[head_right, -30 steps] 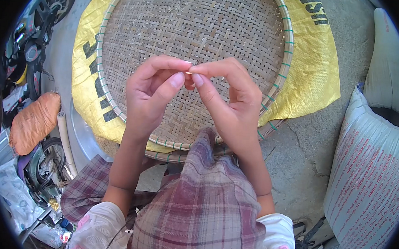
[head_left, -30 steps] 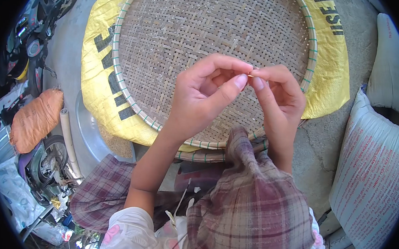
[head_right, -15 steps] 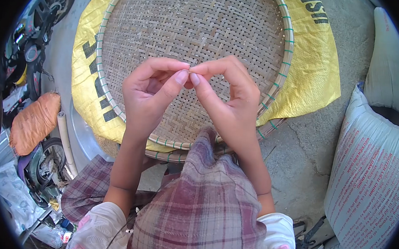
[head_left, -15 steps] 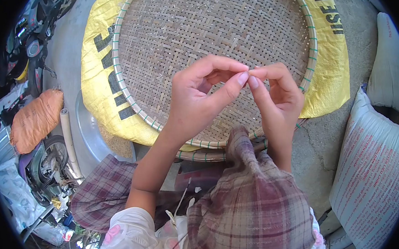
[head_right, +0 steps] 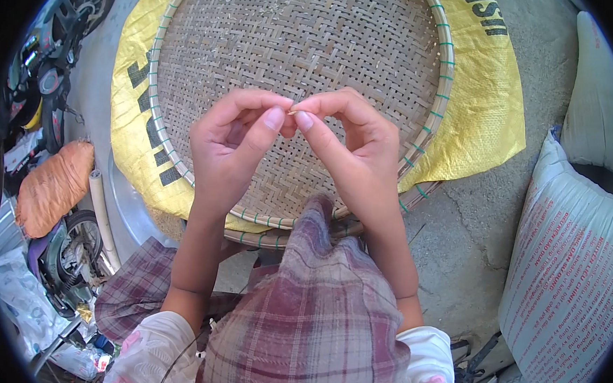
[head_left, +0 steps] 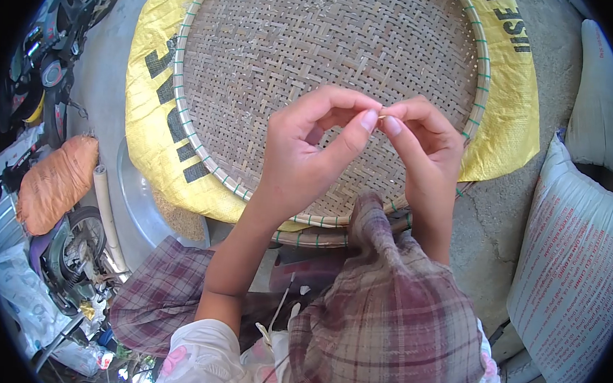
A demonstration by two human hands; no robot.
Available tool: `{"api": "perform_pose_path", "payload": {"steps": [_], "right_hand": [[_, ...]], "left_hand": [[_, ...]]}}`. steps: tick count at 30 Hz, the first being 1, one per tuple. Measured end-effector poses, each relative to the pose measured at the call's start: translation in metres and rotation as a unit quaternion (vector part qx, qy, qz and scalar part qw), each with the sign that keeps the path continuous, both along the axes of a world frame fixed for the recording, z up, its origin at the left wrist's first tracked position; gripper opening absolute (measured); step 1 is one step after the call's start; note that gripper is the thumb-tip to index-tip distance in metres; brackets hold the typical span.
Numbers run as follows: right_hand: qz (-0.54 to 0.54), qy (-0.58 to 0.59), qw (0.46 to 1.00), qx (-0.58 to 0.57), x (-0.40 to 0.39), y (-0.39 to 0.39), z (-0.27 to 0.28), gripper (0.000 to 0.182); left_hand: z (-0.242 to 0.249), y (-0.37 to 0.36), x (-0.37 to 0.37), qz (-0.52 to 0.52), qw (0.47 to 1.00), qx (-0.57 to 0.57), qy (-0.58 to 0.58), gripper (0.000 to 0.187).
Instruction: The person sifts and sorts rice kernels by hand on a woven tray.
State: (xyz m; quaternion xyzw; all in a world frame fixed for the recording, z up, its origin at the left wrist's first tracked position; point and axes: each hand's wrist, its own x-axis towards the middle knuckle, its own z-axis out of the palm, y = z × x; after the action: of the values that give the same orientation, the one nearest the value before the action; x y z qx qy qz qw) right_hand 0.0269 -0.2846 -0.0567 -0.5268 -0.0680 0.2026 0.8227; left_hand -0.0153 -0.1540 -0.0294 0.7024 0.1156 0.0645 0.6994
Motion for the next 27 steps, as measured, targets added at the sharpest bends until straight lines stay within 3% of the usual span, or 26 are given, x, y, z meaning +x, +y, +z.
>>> {"api": "perform_pose_path", "payload": {"steps": [2,4,5,7,8,10,16,18,20,23,24,26,27], "right_hand": [[0.010,0.010,0.999,-0.029,-0.004,-0.001,-0.007,0.008],[0.048,0.013,0.996,-0.075,-0.011,-0.002,-0.016,0.009],[0.069,0.002,0.991,-0.114,-0.016,-0.003,-0.020,0.011],[0.099,0.029,0.985,-0.137,-0.028,-0.004,-0.033,0.010],[0.129,0.053,0.977,-0.159,-0.032,-0.004,-0.035,0.010],[0.123,-0.010,0.972,-0.201,-0.032,-0.004,-0.030,0.011],[0.180,-0.170,0.938,-0.243,-0.030,0.003,-0.034,0.014],[0.064,-0.195,0.935,-0.288,-0.029,0.001,-0.034,0.017],[0.025,-0.214,0.918,-0.332,-0.028,-0.002,-0.035,0.018],[-0.044,-0.224,0.901,-0.370,-0.027,-0.005,-0.037,0.020],[-0.072,-0.218,0.902,-0.365,-0.025,-0.004,-0.037,0.020],[-0.077,-0.202,0.907,-0.361,-0.021,-0.009,-0.036,0.020],[-0.110,-0.183,0.915,-0.341,-0.019,-0.012,-0.038,0.019]], "left_hand": [[-0.003,0.003,-0.004,-0.001,0.998,0.061,-0.016,0.009],[-0.005,0.011,-0.012,-0.064,0.971,0.228,-0.016,0.010],[-0.007,0.016,-0.017,-0.065,0.972,0.227,-0.015,0.010],[-0.012,0.022,-0.030,-0.113,0.933,0.340,0.015,0.010],[-0.014,0.020,-0.036,-0.112,0.933,0.341,0.016,0.010],[-0.017,0.016,-0.046,-0.102,0.950,0.282,0.090,0.009],[-0.020,0.043,-0.066,-0.027,0.957,0.251,0.145,0.008],[-0.013,0.092,-0.085,0.130,0.920,0.318,0.190,0.007],[0.002,0.156,-0.118,0.287,0.792,0.473,0.257,0.010],[0.011,0.232,-0.180,0.377,0.623,0.595,0.340,0.020],[0.006,0.232,-0.179,0.379,0.623,0.596,0.337,0.020],[-0.007,0.228,-0.177,0.367,0.563,0.701,0.237,0.028],[-0.010,0.200,-0.151,0.362,0.649,0.631,0.224,0.031]]}}
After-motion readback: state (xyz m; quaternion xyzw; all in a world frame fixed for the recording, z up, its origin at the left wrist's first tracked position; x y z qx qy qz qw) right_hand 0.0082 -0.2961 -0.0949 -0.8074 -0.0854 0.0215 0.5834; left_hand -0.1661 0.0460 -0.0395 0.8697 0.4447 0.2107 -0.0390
